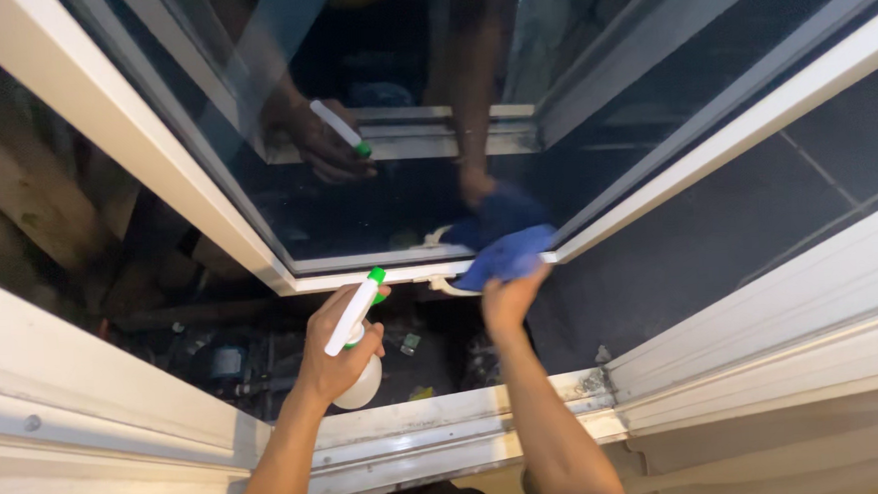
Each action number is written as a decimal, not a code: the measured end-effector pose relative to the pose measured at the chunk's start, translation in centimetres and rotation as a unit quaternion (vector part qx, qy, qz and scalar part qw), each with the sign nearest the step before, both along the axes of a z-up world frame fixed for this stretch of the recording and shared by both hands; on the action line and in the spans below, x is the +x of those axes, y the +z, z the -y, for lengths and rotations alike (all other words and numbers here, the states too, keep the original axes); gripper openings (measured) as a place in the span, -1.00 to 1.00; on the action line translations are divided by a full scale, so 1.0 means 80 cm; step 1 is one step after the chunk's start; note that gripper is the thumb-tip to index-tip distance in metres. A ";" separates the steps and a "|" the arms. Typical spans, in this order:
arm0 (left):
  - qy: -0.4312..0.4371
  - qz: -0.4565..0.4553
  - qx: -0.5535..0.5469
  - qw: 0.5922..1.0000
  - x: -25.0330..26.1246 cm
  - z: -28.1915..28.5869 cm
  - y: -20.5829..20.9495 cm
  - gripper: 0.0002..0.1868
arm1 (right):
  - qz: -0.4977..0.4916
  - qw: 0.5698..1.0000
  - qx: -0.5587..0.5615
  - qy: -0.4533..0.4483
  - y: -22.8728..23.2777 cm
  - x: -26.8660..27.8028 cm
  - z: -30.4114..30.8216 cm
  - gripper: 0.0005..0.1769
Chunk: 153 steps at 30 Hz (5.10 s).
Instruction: The person cleans a window and its frame using a spray bottle and a cloth. The person sprays liquid onto the glass and wipes the surface, frame, and lower ledge.
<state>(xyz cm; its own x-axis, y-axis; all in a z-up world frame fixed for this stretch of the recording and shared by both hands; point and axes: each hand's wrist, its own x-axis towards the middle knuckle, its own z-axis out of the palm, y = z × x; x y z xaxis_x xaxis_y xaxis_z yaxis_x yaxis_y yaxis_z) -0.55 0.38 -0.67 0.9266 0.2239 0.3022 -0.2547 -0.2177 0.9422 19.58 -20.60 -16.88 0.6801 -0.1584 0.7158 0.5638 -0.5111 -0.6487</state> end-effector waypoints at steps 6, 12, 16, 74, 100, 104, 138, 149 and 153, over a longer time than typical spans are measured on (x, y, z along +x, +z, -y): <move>0.020 -0.004 -0.013 1.000 -0.006 -0.001 -0.004 -0.53 | -0.018 0.959 0.261 0.111 0.057 0.007 -0.040 -0.64; 0.023 0.013 -0.005 1.000 -0.014 0.003 0.000 -0.55 | -0.014 0.974 -0.176 0.145 0.058 -0.054 -0.091 -0.29; 0.021 -0.014 -0.012 1.000 -0.020 0.003 0.002 -0.52 | -0.059 0.988 -0.139 0.030 0.006 -0.024 -0.027 -0.43; -0.032 -0.005 -0.037 0.999 -0.026 0.032 0.055 -0.56 | 0.024 0.994 -0.077 -0.072 0.139 -0.015 0.037 -0.32; -0.128 0.022 -0.098 0.987 0.046 0.110 0.172 -0.51 | 0.193 0.955 -0.224 -0.005 0.276 -0.027 0.066 -0.27; -0.117 0.016 -0.103 0.988 0.030 0.102 0.167 -0.50 | 0.292 0.941 -0.162 -0.049 0.320 0.001 0.068 -0.38; -0.078 -0.055 -0.065 0.993 -0.007 0.059 0.102 -0.56 | 0.040 0.993 -0.100 -0.042 0.197 -0.032 0.034 -0.07; -0.095 -0.050 -0.086 0.991 -0.016 0.037 0.102 -0.56 | 0.174 0.977 -0.064 -0.105 0.345 -0.019 0.048 -0.34; -0.102 -0.061 -0.079 0.990 -0.022 0.037 0.099 -0.57 | 0.079 0.987 -0.018 -0.140 0.269 0.018 0.082 -0.22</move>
